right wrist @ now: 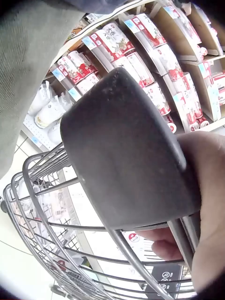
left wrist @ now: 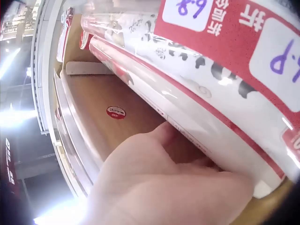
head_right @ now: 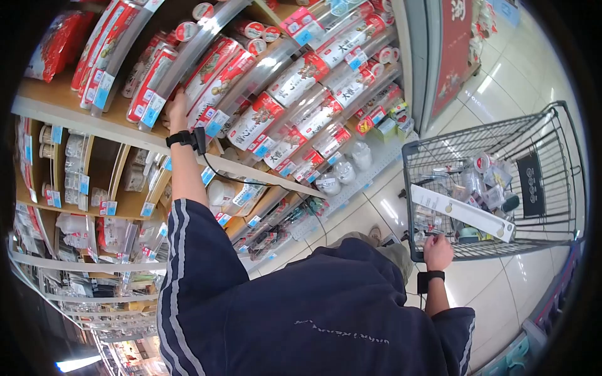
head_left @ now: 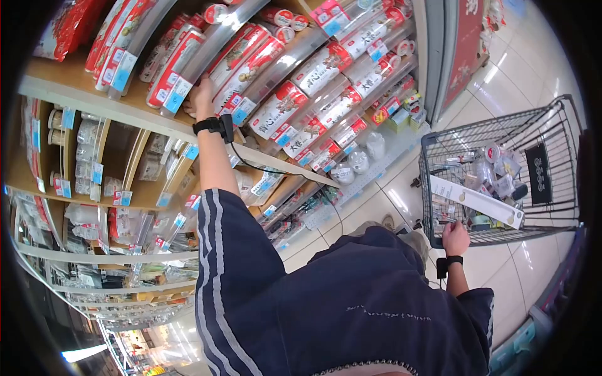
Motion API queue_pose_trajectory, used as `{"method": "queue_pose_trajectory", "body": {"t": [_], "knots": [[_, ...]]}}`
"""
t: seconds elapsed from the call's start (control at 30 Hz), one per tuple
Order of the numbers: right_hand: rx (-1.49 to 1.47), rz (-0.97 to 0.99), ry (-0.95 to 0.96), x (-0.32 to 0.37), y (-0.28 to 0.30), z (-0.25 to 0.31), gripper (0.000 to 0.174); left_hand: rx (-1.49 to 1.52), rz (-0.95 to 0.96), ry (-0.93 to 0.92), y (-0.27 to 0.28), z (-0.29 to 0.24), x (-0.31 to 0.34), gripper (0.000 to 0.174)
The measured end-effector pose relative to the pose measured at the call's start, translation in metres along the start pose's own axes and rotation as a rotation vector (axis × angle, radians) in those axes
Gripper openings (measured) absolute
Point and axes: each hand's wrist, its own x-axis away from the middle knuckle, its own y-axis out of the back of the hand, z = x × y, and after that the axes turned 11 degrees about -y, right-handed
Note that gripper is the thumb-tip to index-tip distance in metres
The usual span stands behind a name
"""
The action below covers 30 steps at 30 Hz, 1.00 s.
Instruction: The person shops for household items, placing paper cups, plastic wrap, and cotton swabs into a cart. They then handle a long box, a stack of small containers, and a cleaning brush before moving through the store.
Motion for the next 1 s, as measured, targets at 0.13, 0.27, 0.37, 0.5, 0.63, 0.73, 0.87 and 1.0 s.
{"method": "queue_pose_trajectory", "body": {"t": [0.13, 0.27, 0.37, 0.5, 0.63, 0.73, 0.87, 1.0], "knots": [[-0.036, 0.242, -0.083, 0.007, 0.027, 0.016, 0.037, 0.064, -0.101, -0.573, -0.025, 0.032, 0.03, 0.066], [0.069, 0.387, -0.124, 0.02, 0.015, 0.018, 0.041, 0.278, -0.202, -0.873, -0.05, 0.0, 0.211, 0.052], [-0.01, 0.496, 0.03, 0.027, 0.015, 0.008, 0.04, 0.546, 0.339, -0.753, -0.094, 0.014, 0.375, 0.054], [-0.581, 1.079, 0.161, -0.019, 0.024, -0.045, 0.058, 0.439, 1.113, -0.559, -0.084, 0.027, 0.564, 0.072], [-0.388, 0.832, 0.114, -0.159, 0.087, -0.089, 0.061, 0.46, 1.327, -0.212, -0.054, 0.03, 0.668, 0.061], [-0.359, 0.667, -0.048, -0.279, 0.06, -0.144, 0.069, 0.25, 1.247, -0.153, -0.026, 0.024, 0.707, 0.042], [-0.082, 0.48, -0.228, -0.364, -0.017, -0.225, 0.086, 0.342, 1.151, 0.0, -0.015, 0.016, 0.713, 0.036], [-0.193, 0.496, -0.212, -0.333, -0.066, -0.25, 0.093, 0.358, 1.087, 0.078, -0.009, 0.033, 0.725, 0.04]]}}
